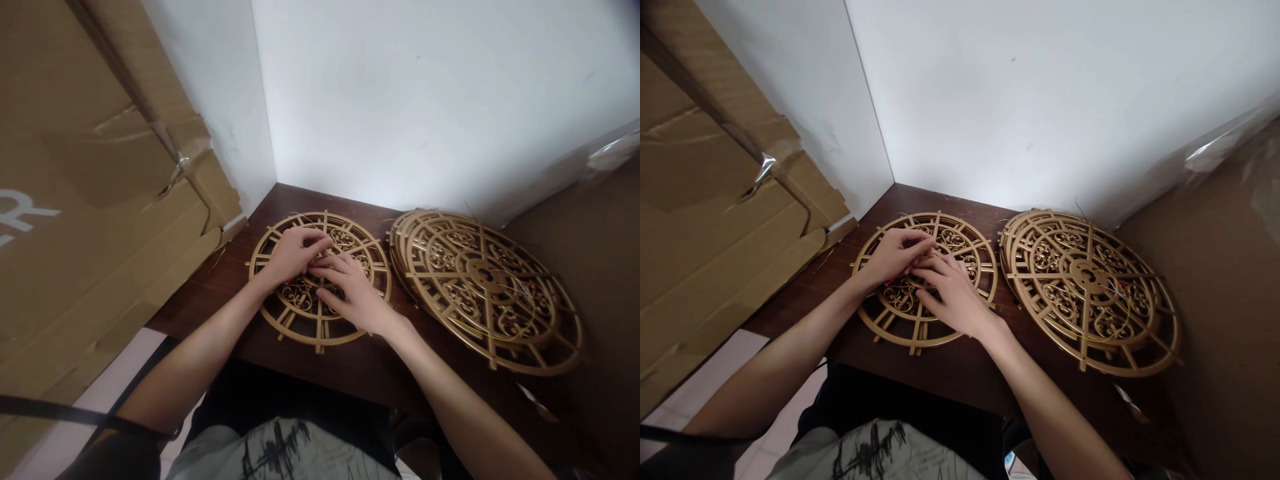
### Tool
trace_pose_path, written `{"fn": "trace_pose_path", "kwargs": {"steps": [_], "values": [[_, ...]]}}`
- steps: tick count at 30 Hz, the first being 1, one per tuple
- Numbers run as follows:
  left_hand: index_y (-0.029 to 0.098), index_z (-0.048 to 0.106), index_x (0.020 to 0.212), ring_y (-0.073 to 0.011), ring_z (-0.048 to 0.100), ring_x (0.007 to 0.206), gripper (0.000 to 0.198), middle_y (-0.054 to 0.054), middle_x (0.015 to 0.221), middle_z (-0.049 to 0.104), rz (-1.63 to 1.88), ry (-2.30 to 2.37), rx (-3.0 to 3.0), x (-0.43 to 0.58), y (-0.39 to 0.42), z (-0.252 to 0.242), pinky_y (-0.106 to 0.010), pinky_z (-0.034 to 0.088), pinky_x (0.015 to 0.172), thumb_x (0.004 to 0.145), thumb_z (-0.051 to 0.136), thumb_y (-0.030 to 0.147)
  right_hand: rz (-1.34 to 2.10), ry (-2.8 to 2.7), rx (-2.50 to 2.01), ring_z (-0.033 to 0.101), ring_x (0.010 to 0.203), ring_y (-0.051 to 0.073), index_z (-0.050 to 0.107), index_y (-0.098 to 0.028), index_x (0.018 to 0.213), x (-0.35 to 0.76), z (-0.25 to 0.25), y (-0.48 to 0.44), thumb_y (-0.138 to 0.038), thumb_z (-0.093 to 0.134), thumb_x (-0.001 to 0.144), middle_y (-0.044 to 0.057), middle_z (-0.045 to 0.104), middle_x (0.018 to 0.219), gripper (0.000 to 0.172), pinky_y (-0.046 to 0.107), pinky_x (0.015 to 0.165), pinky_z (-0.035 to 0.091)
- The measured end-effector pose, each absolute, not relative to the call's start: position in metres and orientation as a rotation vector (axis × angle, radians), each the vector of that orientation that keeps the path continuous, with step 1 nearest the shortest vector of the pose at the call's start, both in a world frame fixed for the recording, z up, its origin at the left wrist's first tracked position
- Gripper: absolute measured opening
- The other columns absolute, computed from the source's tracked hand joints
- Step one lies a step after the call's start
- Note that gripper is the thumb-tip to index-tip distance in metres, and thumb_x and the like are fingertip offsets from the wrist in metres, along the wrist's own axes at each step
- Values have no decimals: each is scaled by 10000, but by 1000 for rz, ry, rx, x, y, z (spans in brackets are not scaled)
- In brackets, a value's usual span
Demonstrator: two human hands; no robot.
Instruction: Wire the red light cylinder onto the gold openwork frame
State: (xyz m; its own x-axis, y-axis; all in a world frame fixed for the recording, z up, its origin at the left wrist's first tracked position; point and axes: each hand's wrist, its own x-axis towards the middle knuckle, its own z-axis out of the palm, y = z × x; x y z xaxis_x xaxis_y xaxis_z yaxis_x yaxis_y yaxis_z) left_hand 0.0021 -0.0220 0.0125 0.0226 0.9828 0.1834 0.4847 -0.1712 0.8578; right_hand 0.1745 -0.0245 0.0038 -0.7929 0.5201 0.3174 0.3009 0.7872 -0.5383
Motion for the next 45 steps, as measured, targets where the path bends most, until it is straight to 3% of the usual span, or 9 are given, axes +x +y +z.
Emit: {"fn": "trace_pose_path", "kwargs": {"steps": [6,13,20,27,35,40,45], "values": [[128,692,800,-70,484,488,307,-7,594,607,1091,1522,1760,2,-21,11,-176,380,484,830,505,370,715,-2483,-614,461,1084,212,610,-233,1121,174,7,-26,-219,520,886,41,584,1132,253,402,944,365],[133,670,797,-59,458,409,323,-12,650,629,1066,1476,1662,2,-22,10,-179,353,393,824,508,411,802,-2408,-607,521,993,189,665,-220,977,173,6,-24,-188,545,867,33,619,1003,166,383,912,389],[127,670,792,-54,459,428,311,-9,623,620,1074,1498,1687,2,-22,11,-167,367,420,825,515,394,721,-2448,-570,491,1076,211,657,-233,1014,173,5,-26,-206,538,869,35,625,1095,189,416,946,371],[134,625,709,-50,424,383,313,23,499,530,1078,1506,1668,3,-24,15,-154,345,388,836,496,389,821,-2346,-514,562,946,171,662,-214,961,173,6,-25,-174,521,868,28,669,960,173,363,902,427],[128,625,807,-40,425,346,320,-22,668,626,1164,1443,1555,0,-22,12,-167,314,329,830,500,422,979,-2174,-629,611,914,164,670,-215,940,179,9,-19,-152,514,855,25,679,920,189,316,835,477],[132,632,794,-42,429,346,328,-18,667,634,1187,1503,1563,-2,-21,9,-166,326,329,827,501,431,1170,-2023,-700,634,807,136,676,-187,943,179,12,-20,-176,578,818,24,700,876,159,278,773,503],[130,634,799,-50,436,355,322,-23,660,630,1208,1522,1543,-3,-19,9,-164,327,317,818,511,427,1326,-1843,-748,656,821,149,690,-199,952,180,12,-17,-241,652,775,27,708,879,185,300,799,523]]}}
